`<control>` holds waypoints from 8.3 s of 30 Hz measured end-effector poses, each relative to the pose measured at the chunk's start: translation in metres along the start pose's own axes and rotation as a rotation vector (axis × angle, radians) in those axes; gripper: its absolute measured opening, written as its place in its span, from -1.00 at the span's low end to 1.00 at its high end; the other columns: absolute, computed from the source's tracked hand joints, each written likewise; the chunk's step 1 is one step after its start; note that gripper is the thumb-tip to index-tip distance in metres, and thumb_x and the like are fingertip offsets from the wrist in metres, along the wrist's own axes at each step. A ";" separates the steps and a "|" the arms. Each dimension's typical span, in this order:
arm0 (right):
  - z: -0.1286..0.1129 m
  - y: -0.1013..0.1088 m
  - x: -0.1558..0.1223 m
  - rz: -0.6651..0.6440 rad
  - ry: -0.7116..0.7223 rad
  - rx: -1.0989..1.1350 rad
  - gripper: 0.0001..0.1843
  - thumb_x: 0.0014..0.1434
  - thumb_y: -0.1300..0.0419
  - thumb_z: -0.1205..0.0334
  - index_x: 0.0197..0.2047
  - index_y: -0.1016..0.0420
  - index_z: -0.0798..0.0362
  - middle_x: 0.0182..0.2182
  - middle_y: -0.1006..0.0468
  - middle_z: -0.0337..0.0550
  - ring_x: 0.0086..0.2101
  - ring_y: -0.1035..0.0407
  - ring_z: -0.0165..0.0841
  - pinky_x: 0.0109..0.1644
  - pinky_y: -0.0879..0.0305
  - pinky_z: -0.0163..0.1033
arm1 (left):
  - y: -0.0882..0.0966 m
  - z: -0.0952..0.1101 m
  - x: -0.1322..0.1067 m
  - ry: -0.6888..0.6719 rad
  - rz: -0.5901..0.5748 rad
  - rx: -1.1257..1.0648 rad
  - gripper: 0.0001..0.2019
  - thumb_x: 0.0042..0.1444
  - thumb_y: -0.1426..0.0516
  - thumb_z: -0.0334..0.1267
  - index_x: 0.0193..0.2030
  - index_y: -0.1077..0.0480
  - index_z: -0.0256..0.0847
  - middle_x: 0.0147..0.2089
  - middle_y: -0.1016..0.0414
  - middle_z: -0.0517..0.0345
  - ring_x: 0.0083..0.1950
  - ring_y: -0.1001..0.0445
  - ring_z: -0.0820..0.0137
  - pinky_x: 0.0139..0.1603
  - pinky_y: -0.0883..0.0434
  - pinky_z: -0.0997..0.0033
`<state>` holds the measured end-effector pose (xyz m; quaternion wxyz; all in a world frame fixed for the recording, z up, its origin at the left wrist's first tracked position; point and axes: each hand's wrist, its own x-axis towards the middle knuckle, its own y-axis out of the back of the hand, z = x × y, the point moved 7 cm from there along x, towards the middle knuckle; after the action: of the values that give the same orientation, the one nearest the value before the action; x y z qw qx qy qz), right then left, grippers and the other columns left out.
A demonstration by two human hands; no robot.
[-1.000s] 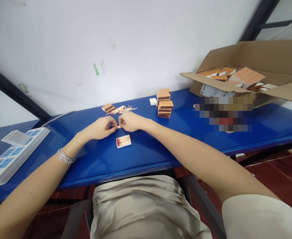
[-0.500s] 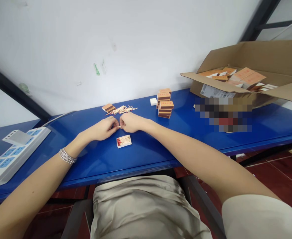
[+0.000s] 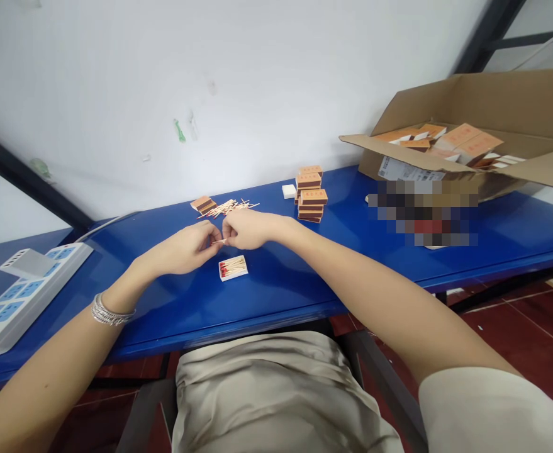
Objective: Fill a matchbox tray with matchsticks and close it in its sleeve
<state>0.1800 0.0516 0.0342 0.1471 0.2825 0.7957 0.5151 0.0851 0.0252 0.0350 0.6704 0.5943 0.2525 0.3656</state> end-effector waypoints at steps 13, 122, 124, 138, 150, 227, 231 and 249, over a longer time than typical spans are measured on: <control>0.020 0.026 -0.008 0.032 -0.027 0.138 -0.61 0.12 -0.16 -0.06 -0.25 -0.56 0.12 -0.46 -0.53 -0.16 -0.50 -0.27 -0.45 -0.38 -0.10 -0.30 | -0.008 0.035 -0.010 -0.017 -0.158 -0.088 -0.83 0.19 -0.01 -0.20 -0.25 -0.35 -0.21 -0.28 -0.46 0.10 -0.33 -0.40 0.38 -0.28 -0.31 0.36; 0.066 0.025 0.007 0.420 -0.148 0.083 -0.58 -0.11 -0.36 0.11 -0.19 -0.42 0.08 -0.22 -0.56 -0.15 -0.35 -0.42 -0.39 -0.26 -0.25 -0.29 | -0.002 -0.094 0.017 0.114 0.163 -0.682 -0.37 -0.18 -0.35 -0.26 0.10 -0.34 -0.23 -0.01 -0.47 -0.04 -0.09 -0.45 0.33 -0.15 -0.41 0.32; 0.064 0.024 0.008 0.433 -0.135 0.089 -0.59 -0.12 -0.37 0.14 -0.19 -0.42 0.08 -0.24 -0.56 -0.16 -0.36 -0.42 -0.40 -0.27 -0.25 -0.30 | -0.002 -0.093 0.018 0.108 0.176 -0.697 -0.37 -0.19 -0.35 -0.28 0.10 -0.35 -0.25 -0.02 -0.47 -0.05 -0.14 -0.45 0.36 -0.16 -0.40 0.31; 0.060 0.019 0.011 0.405 -0.104 0.096 -0.60 -0.15 -0.40 0.22 -0.20 -0.45 0.07 -0.34 -0.55 -0.24 -0.40 -0.41 -0.42 -0.29 -0.25 -0.32 | -0.001 -0.094 0.019 0.081 0.250 -0.755 -0.37 -0.24 -0.38 -0.29 0.05 -0.40 -0.27 -0.06 -0.46 -0.02 -0.16 -0.41 0.39 -0.04 -0.40 0.21; 0.067 0.018 0.012 0.415 -0.119 0.246 -0.62 -0.09 -0.37 0.15 -0.19 -0.47 0.10 -0.23 -0.57 -0.13 -0.36 -0.45 -0.40 -0.27 -0.33 -0.29 | -0.004 -0.101 0.020 0.104 0.284 -0.801 -0.42 -0.29 -0.40 -0.30 -0.03 -0.43 -0.32 -0.14 -0.48 0.03 -0.18 -0.43 0.39 0.04 -0.41 0.13; 0.027 0.025 0.005 0.557 -0.003 0.178 -0.60 -0.07 -0.34 0.27 -0.10 -0.50 0.09 -0.18 -0.53 -0.13 -0.31 -0.38 -0.39 -0.18 -0.29 -0.26 | -0.014 -0.071 0.018 0.316 0.118 -1.315 -0.73 0.05 -0.17 -0.14 -0.17 -0.43 -0.26 -0.50 -0.41 0.12 -0.62 -0.33 0.48 -0.71 -0.16 0.53; 0.031 0.019 0.009 0.507 -0.057 0.234 -0.58 -0.08 -0.35 0.20 -0.09 -0.51 0.08 -0.26 -0.55 -0.16 -0.37 -0.39 -0.41 -0.22 -0.28 -0.27 | -0.014 -0.073 0.019 0.380 0.271 -1.170 -0.66 0.08 -0.16 0.02 -0.26 -0.43 -0.27 -0.56 -0.35 0.17 -0.67 -0.24 0.53 -0.77 -0.07 0.55; 0.018 0.014 0.009 0.439 0.045 0.266 -0.59 -0.11 -0.39 0.27 -0.13 -0.50 0.08 -0.24 -0.51 -0.18 -0.40 -0.34 -0.46 -0.26 -0.26 -0.28 | -0.005 -0.085 0.011 0.508 0.548 -0.984 -0.49 0.14 -0.01 0.19 -0.40 -0.43 -0.29 -0.58 -0.39 0.14 -0.69 -0.24 0.52 -0.72 -0.06 0.55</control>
<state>0.1863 0.0742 0.0394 -0.0245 0.4538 0.7792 0.4317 0.0270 0.0853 0.0175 0.6665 0.1532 0.0440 0.7283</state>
